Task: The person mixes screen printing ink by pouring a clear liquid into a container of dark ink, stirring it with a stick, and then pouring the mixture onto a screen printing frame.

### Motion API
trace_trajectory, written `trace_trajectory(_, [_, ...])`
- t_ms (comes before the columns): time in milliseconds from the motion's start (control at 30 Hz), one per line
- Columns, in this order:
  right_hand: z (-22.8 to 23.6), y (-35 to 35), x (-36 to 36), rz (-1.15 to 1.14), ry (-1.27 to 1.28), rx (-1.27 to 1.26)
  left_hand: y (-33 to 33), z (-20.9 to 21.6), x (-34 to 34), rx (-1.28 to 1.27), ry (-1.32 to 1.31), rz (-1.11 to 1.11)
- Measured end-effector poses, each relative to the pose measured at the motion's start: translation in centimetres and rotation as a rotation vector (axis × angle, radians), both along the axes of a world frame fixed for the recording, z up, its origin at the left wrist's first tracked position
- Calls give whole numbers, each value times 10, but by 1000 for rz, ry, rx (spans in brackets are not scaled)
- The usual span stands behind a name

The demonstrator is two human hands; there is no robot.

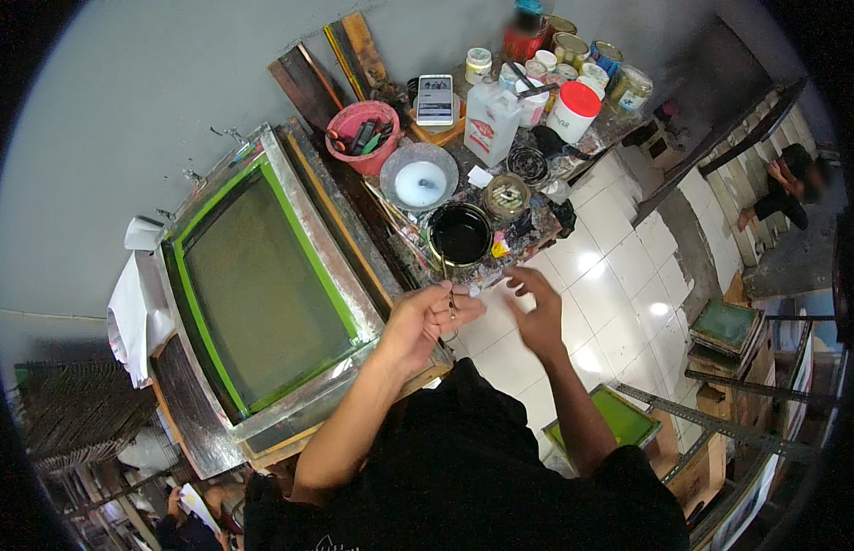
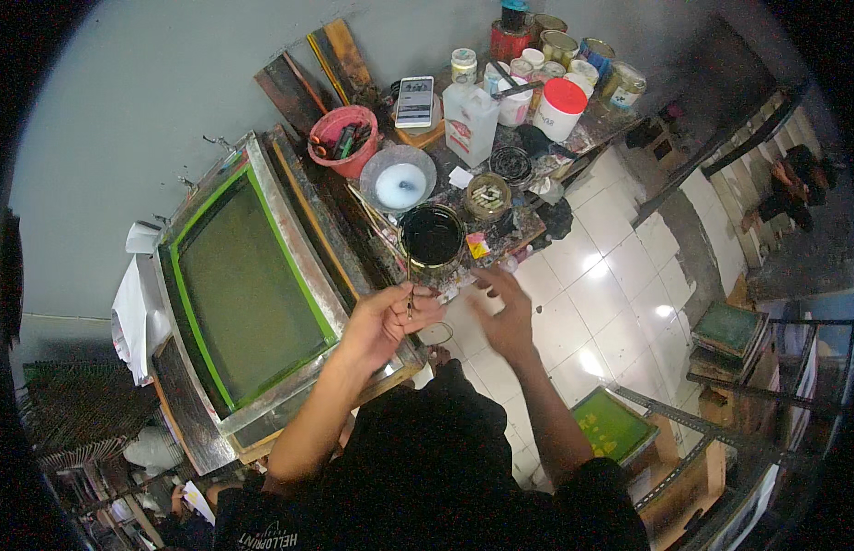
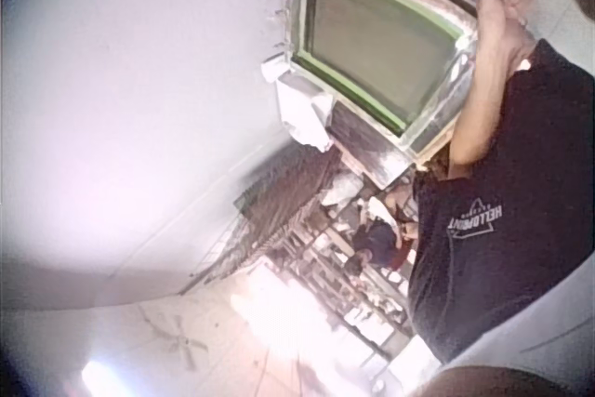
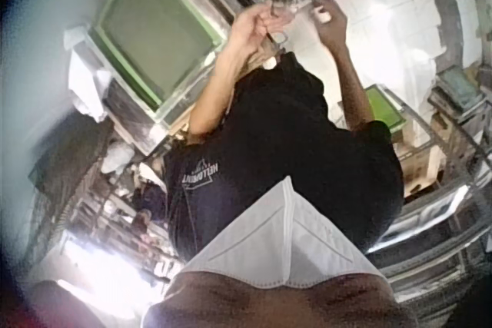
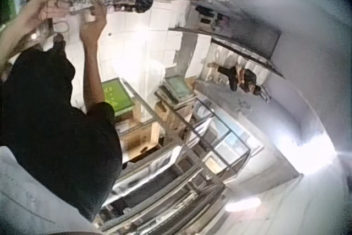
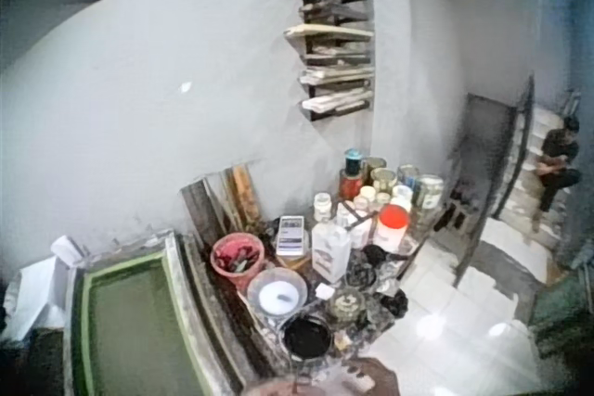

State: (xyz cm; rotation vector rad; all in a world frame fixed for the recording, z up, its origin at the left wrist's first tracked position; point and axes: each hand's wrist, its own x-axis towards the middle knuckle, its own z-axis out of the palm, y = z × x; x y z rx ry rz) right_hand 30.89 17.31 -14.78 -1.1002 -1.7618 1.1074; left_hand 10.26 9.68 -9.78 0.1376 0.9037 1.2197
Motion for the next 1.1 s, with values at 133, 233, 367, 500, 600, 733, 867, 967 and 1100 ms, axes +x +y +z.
trace_trajectory(133, [-40, 37, 9, -132, 5, -185, -3, 10, -8, -2, -27, -30])
trace_trajectory(233, [-54, 57, 12, -197, -179, -134, -5, 12, -10, -21, -10, -39])
trace_trajectory(367, [-88, 85, 2, -180, -435, -60, -5, 13, -10, -13, -14, -51])
trace_trajectory(500, [-124, 96, -11, -204, -647, 44, -6, 11, -10, 3, -7, -55])
trace_trajectory(600, [-114, 91, -22, -210, -651, -9, -10, 10, -9, -13, 39, -47])
trace_trajectory(733, [-130, 94, -18, -212, -621, -3, -14, 13, -5, -16, 134, -54])
trace_trajectory(867, [-145, 106, -15, -191, -576, -62, -16, 15, 0, -20, 217, -67])
trace_trajectory(967, [-135, 102, -25, -234, -560, -30, -19, 13, 1, -36, 237, -58])
trace_trajectory(1100, [-130, 95, -34, -304, -553, 82, -22, 13, 0, -36, 235, -39])
